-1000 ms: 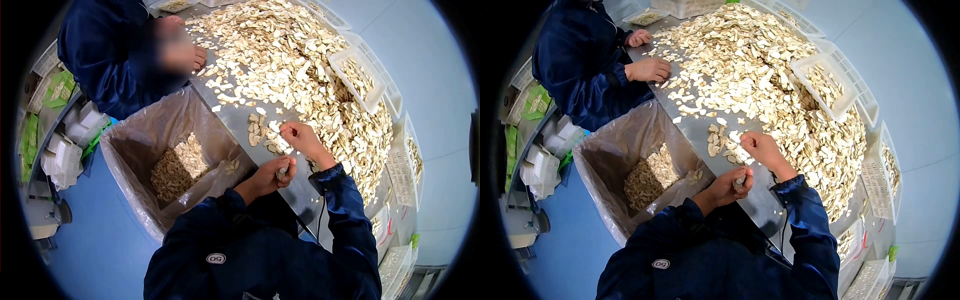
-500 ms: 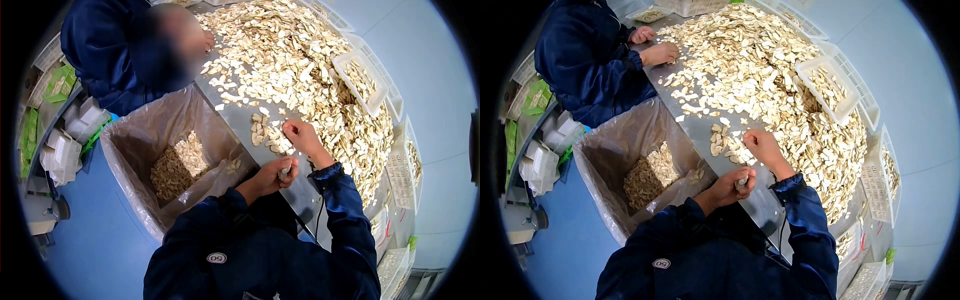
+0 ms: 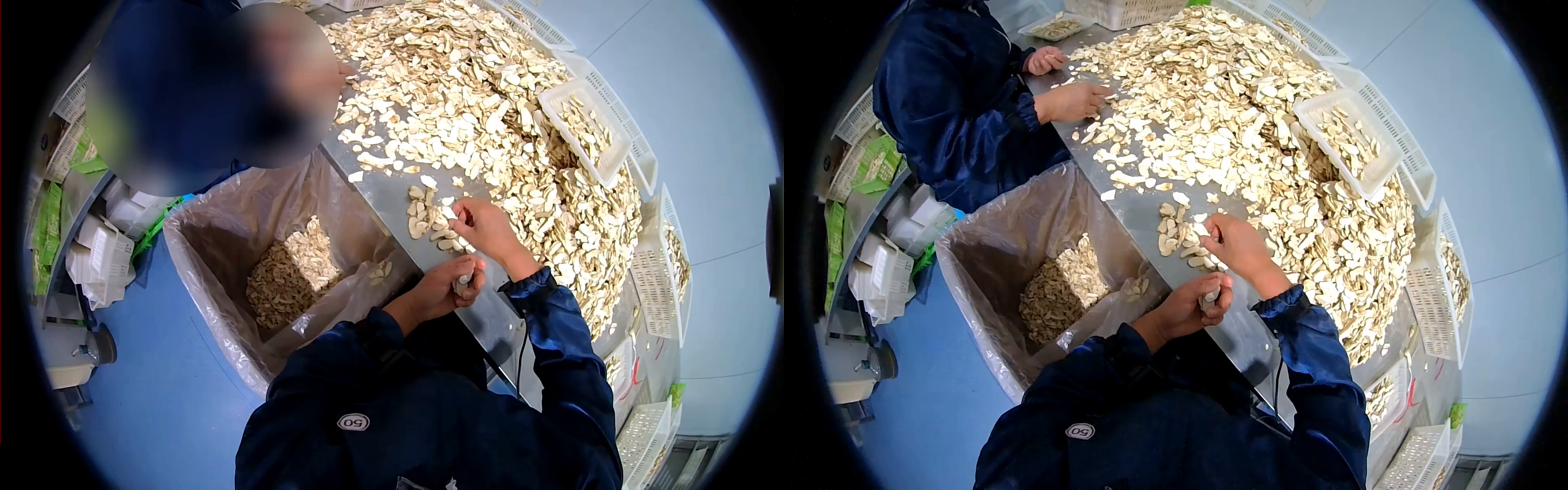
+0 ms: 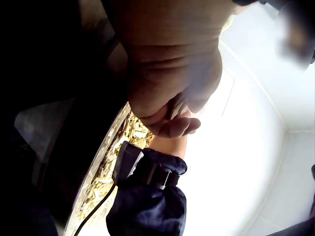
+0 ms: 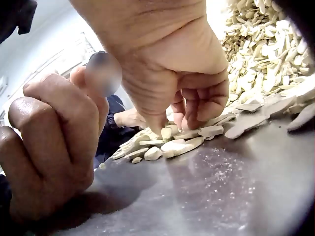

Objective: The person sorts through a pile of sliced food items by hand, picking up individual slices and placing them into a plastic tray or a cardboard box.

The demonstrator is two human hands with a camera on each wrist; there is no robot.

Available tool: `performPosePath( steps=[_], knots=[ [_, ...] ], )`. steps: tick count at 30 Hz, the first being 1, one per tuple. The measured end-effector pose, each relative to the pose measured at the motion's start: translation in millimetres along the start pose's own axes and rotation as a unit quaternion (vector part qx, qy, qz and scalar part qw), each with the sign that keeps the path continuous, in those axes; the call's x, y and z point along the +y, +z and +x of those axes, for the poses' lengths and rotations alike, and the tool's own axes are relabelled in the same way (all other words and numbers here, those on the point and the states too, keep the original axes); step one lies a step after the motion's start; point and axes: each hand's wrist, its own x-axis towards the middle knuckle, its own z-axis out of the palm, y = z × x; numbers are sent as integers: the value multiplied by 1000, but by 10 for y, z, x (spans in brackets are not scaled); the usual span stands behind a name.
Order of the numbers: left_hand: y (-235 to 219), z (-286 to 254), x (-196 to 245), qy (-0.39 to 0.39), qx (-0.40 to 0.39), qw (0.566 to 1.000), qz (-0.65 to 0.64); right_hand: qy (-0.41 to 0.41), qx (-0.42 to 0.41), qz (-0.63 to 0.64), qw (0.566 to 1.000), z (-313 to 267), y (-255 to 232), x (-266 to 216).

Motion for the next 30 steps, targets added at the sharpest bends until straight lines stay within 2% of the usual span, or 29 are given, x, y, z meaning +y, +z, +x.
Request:
performPosePath(
  steps=[7, 10, 19, 22, 25, 28, 30],
  knots=[
    [24, -6, 20, -3, 0, 1000, 3, -19, 8, -63, 998, 6, 18, -35],
    [15, 0, 14, -7, -2, 1000, 2, -53, 56, -55, 996, 0, 74, -50],
    [1, 4, 6, -1, -7, 1000, 9, -48, 33, -61, 996, 15, 88, -10],
    [14, -6, 19, -4, 3, 1000, 13, 14, -2, -2, 1000, -10, -6, -92],
    [20, -11, 8, -6, 6, 1000, 1, 23, 16, 71, 997, -38, -46, 88],
    [-5, 1, 3, -6, -11, 1000, 2, 67, 50, 159, 984, -62, -148, 265],
    [10, 7, 4, -4, -7, 1000, -7, 87, 32, 222, 971, -120, -278, 350]
  ],
)
